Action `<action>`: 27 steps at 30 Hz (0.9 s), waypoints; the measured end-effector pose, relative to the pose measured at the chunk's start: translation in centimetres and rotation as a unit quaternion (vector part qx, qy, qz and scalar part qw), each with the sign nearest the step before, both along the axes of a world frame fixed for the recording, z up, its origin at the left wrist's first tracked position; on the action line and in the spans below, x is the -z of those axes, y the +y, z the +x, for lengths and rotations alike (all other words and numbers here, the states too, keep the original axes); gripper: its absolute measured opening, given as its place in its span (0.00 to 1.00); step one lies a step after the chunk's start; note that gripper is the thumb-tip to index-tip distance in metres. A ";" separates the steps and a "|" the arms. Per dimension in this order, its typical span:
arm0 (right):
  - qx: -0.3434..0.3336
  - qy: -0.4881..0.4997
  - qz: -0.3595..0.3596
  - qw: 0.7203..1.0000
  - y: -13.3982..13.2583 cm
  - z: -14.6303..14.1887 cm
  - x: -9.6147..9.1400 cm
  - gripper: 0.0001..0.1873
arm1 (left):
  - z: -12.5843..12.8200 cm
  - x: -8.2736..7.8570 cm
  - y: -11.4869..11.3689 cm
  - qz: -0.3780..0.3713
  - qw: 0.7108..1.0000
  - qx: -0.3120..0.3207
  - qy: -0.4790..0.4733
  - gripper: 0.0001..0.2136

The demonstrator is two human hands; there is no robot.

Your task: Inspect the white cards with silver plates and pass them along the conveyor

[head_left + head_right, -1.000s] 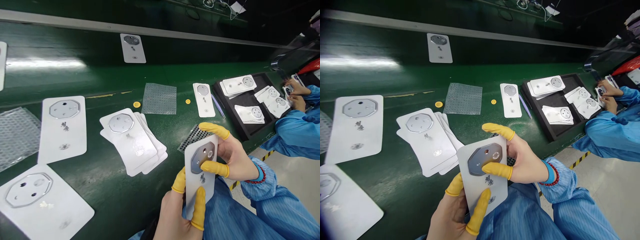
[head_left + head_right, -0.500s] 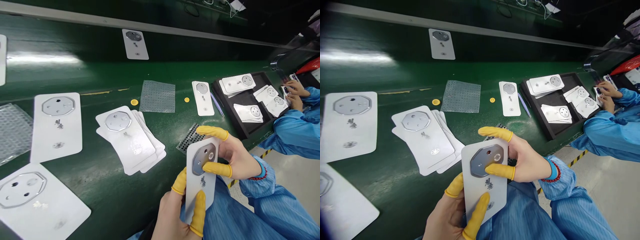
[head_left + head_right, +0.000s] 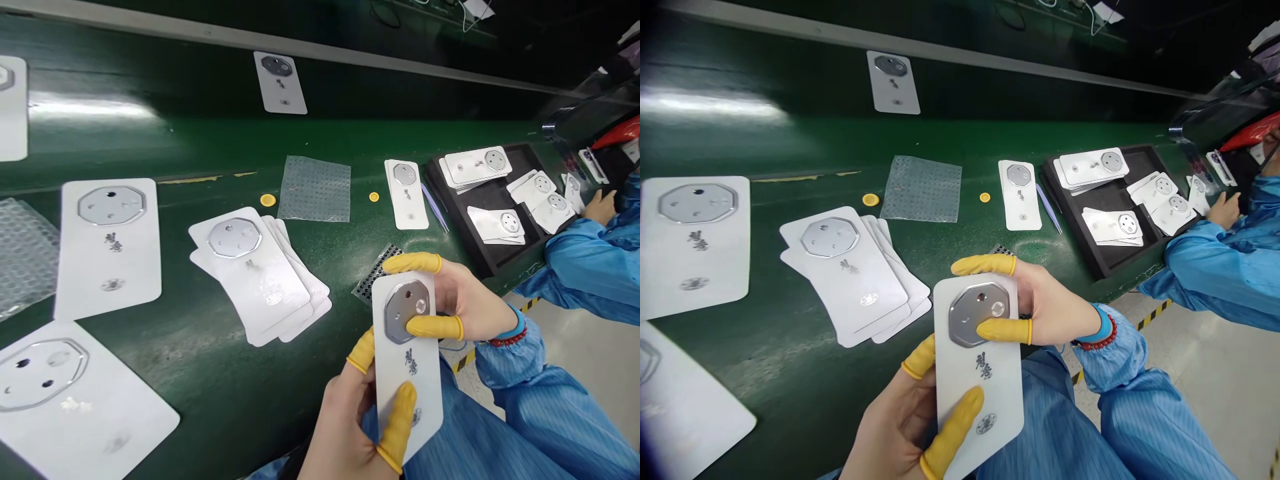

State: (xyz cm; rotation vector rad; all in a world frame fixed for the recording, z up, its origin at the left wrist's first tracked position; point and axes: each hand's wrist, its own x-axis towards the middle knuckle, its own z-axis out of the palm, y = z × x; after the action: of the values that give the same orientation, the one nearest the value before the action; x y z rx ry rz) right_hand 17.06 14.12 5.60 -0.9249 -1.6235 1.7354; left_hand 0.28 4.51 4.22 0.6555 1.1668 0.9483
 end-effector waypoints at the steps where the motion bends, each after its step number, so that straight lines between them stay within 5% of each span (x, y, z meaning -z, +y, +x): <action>1: 0.005 0.001 0.005 1.000 -0.1 -0.1 0.0 0.27 | 0.0 0.0 0.0 0.002 1.000 0.001 0.002 0.21; 10: 0.038 -0.016 0.033 0.999 -0.6 -1.0 1.1 0.24 | -1.3 0.6 2.4 0.003 0.999 0.048 -0.011 0.16; 20: 0.030 0.015 -0.003 0.999 -0.9 -1.1 0.4 0.26 | -1.0 0.7 3.5 0.030 0.999 0.008 -0.036 0.11; 27: 0.041 0.019 0.012 0.999 -1.2 -1.3 0.3 0.25 | -1.1 -0.3 2.9 0.075 0.996 -0.030 0.048 0.08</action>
State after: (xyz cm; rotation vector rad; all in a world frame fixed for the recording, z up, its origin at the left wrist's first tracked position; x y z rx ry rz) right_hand 15.76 12.96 5.28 -0.9286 -1.5555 1.6653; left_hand -0.79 7.44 4.49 0.7972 1.2139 1.0716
